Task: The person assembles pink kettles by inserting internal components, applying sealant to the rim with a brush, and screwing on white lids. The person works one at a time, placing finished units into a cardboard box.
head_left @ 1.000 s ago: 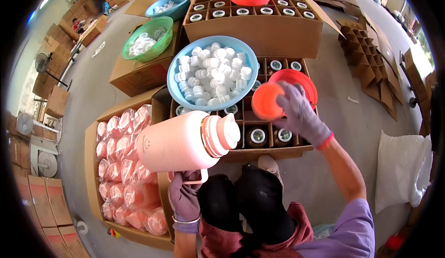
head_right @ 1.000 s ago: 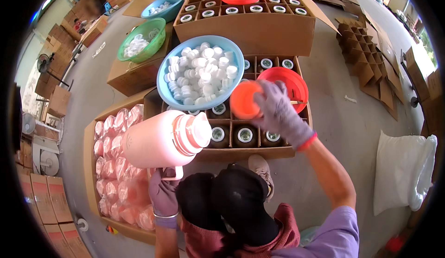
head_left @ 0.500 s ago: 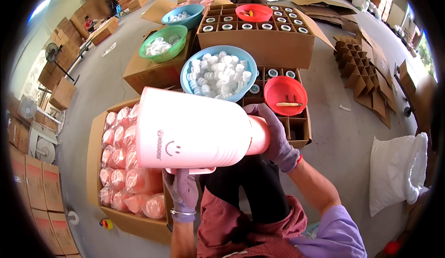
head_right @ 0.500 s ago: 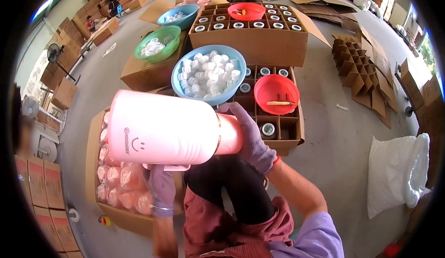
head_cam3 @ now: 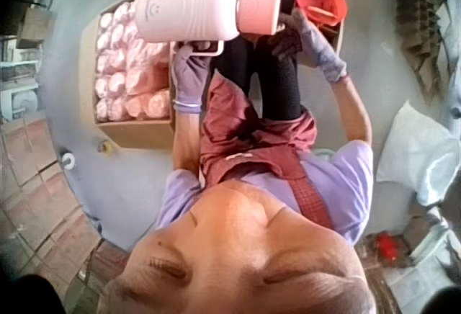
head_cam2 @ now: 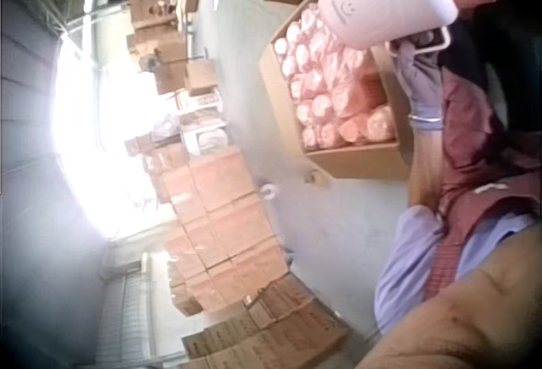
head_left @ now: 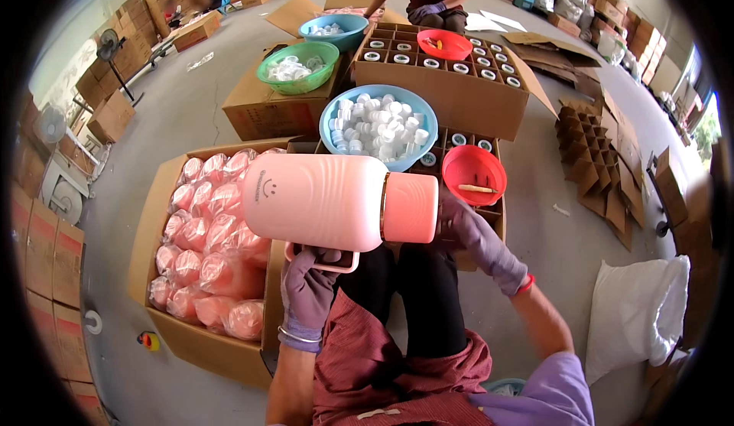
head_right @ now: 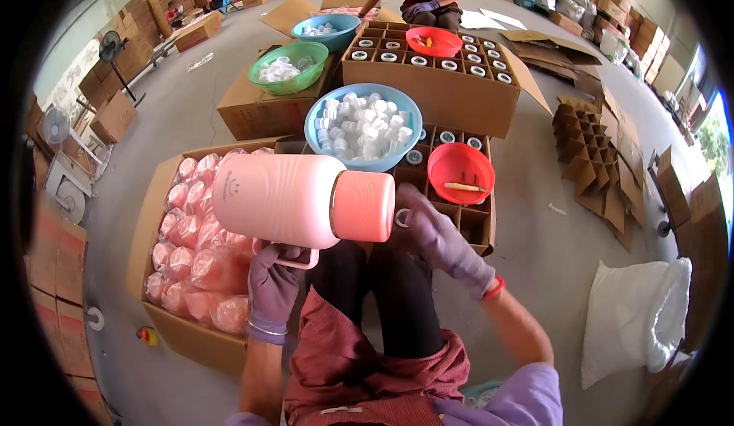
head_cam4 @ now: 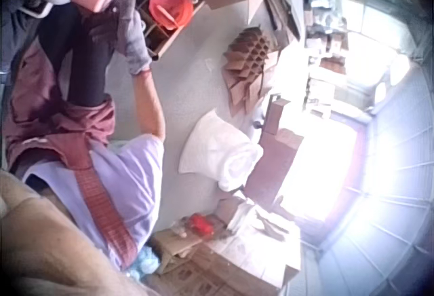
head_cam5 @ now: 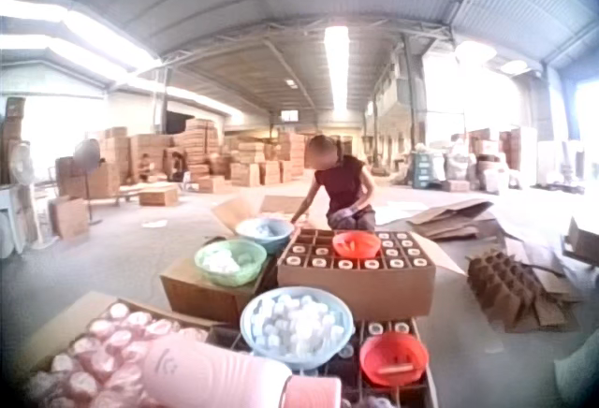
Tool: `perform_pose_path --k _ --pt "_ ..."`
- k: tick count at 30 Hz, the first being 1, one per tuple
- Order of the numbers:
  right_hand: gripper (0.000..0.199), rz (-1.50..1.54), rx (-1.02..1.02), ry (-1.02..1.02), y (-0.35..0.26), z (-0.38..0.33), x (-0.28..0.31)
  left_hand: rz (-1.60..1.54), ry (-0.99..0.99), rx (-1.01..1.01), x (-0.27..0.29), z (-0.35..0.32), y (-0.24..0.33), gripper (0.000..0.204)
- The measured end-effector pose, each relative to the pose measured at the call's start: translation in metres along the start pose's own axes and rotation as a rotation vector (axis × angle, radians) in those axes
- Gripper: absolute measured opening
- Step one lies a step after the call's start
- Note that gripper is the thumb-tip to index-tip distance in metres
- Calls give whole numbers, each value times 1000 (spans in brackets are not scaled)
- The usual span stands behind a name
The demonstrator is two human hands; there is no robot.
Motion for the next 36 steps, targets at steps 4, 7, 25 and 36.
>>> perform_pose_path --k 4,7,25,36 --pt "93 -125 307 268 -21 2 -36 164 86 -101 6 -13 -1 20" --pt "70 333 0 218 -7 18 -37 1251 -160 -377 23 -33 6 30" --pt "41 -459 78 -211 11 42 -65 1825 -240 -525 152 -65 81 49" --pt "39 -499 -71 -74 12 61 -51 2406 894 631 470 -109 255 47"
Point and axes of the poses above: each hand's wrist, its own z-axis towards the middle knuckle, its own x-axis out of the back of the hand, y = z × x, the point moved 5 cm from there along z, towards the middle knuckle, and after that the axes turned 2 degrees about y, right-handed, at the moved point
